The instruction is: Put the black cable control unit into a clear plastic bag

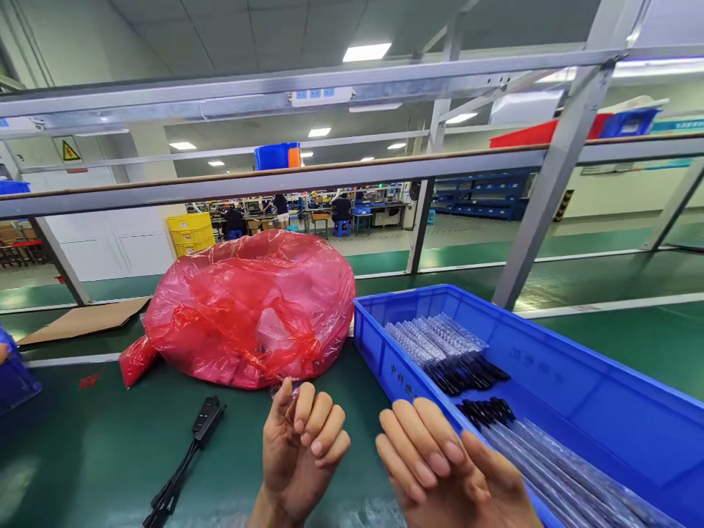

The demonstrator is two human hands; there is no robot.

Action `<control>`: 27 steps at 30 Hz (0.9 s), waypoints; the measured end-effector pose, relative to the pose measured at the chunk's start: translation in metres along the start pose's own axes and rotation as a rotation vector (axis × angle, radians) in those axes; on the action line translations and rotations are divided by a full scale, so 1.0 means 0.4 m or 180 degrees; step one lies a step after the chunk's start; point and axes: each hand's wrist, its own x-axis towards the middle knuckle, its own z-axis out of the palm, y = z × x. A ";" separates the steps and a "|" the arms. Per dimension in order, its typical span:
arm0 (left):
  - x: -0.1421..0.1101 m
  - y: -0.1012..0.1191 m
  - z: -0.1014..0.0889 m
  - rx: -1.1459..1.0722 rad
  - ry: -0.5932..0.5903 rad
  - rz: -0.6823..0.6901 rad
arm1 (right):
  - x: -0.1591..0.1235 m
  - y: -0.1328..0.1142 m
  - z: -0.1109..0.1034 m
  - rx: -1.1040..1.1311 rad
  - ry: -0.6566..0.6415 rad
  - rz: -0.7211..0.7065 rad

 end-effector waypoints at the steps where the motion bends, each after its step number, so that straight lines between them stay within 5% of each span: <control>1: -0.001 0.001 -0.002 -0.0028 0.0025 -0.0003 | 0.005 0.010 0.013 0.0105 0.0076 0.0050; 12: -0.018 0.002 -0.011 -0.0289 0.0059 -0.0045 | 0.028 0.061 0.005 -0.0476 0.0121 -0.0121; 19: -0.024 0.002 -0.015 -0.0255 -0.0001 -0.0045 | 0.016 0.059 0.013 0.0753 0.0279 0.0315; 27: -0.026 -0.004 -0.010 -0.0280 -0.0052 -0.0046 | 0.011 0.063 -0.002 0.0973 0.0218 0.0303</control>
